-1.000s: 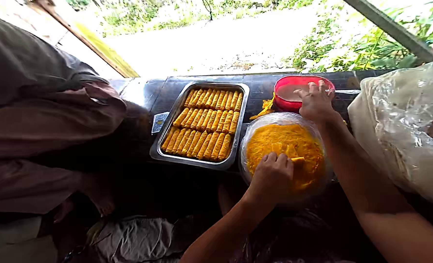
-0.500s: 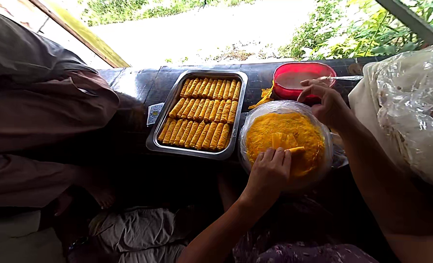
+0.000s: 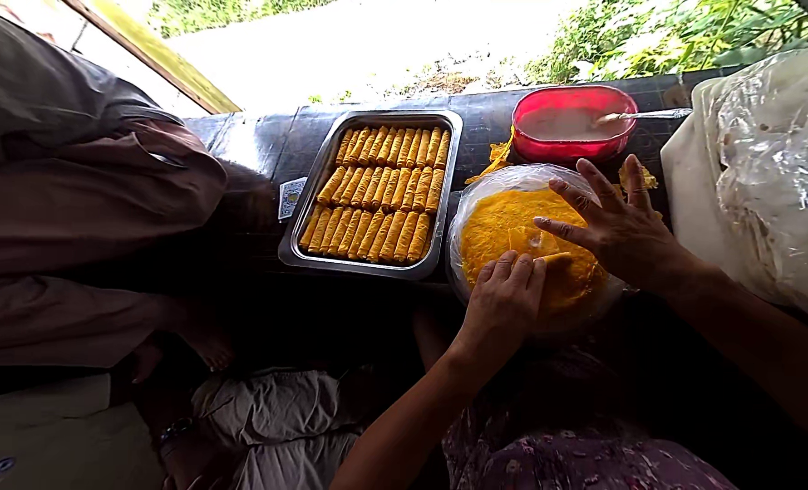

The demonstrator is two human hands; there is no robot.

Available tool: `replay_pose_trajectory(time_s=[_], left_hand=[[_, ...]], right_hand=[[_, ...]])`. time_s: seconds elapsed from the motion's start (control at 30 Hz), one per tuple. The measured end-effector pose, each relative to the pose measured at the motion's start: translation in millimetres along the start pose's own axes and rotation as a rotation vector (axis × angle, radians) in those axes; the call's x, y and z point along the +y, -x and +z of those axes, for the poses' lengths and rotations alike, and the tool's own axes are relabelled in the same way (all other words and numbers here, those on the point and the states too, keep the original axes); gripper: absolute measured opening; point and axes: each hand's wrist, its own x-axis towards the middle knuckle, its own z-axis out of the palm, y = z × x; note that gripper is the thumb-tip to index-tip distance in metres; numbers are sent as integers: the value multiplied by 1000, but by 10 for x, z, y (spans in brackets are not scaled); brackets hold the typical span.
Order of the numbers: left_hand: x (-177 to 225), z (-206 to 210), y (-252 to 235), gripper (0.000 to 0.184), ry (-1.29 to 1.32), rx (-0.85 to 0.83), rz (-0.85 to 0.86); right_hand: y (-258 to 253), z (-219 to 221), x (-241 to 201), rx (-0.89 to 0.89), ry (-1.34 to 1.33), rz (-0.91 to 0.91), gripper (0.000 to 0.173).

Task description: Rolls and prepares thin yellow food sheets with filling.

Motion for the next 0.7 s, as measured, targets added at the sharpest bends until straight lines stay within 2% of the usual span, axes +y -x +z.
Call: replay_pose_trajectory(time_s=[0.13, 0.37, 0.5, 0.6, 0.7], left_hand=[[-17, 1, -1, 24, 10, -20, 12], [-67, 13, -27, 25, 61, -75, 19], [-66, 13, -27, 25, 57, -80, 11], [-72, 16, -23, 25, 68, -84, 6], [-78, 6, -21, 24, 59, -79, 13]], right_hand=[[44, 51, 20, -39, -95, -107, 70], [-154, 9, 10, -26, -78, -34, 68], [-262, 56, -90, -155, -124, -61, 75], [-291, 48, -54, -161, -76, -35, 69], [-260, -39, -40, -91, -75, 4, 54]])
